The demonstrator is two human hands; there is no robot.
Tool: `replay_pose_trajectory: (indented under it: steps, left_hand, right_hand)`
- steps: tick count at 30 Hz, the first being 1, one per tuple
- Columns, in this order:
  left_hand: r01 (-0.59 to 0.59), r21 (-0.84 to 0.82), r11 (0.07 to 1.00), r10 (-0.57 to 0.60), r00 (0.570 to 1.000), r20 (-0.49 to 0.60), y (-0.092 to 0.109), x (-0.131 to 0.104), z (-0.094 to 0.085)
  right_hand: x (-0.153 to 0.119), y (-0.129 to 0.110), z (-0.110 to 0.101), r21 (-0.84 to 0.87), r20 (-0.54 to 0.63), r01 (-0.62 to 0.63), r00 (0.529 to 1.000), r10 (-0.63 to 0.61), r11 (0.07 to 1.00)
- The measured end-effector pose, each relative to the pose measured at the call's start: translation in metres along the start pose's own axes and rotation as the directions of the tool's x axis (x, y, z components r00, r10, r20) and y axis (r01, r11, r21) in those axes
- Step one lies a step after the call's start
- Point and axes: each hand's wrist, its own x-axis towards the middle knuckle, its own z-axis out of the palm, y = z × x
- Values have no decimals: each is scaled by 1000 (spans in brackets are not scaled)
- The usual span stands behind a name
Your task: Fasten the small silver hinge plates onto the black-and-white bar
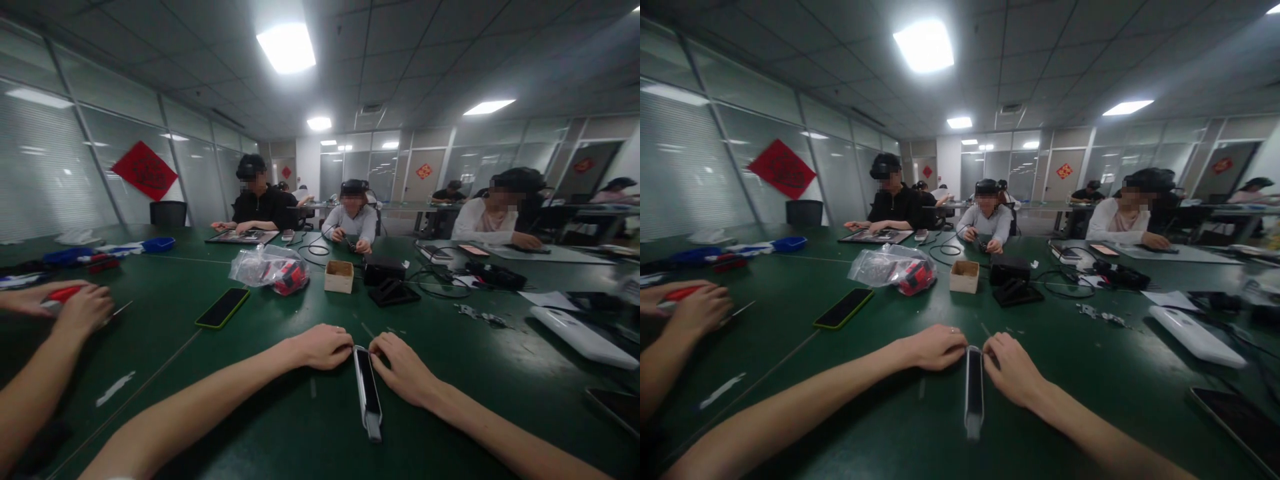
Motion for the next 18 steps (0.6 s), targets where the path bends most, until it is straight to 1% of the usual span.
replay_pose_trajectory:
  steps: [2, 6, 9, 12, 18]
  left_hand:
    - [28, 51, 998, -31, 999, 45, -3, 9, 2]
    - [115, 111, 987, -117, 993, 12, -3, 17, 10]
    - [166, 116, 979, -169, 986, 16, -1, 16, 12]
    - [209, 125, 970, -213, 977, 19, 2, 15, 10]
    - [238, 172, 956, -243, 970, 9, 9, 9, 7]
  right_hand:
    - [0, -1, -1, -24, -9, -33, 999, 32, 999]
    - [0, 0, 2, -58, -35, -86, 996, 84, 995]
    - [1, 2, 6, -42, -41, -101, 994, 99, 994]
    - [2, 4, 9, -26, -28, -103, 994, 103, 994]
    - [2, 4, 9, -25, -22, -122, 992, 122, 992]
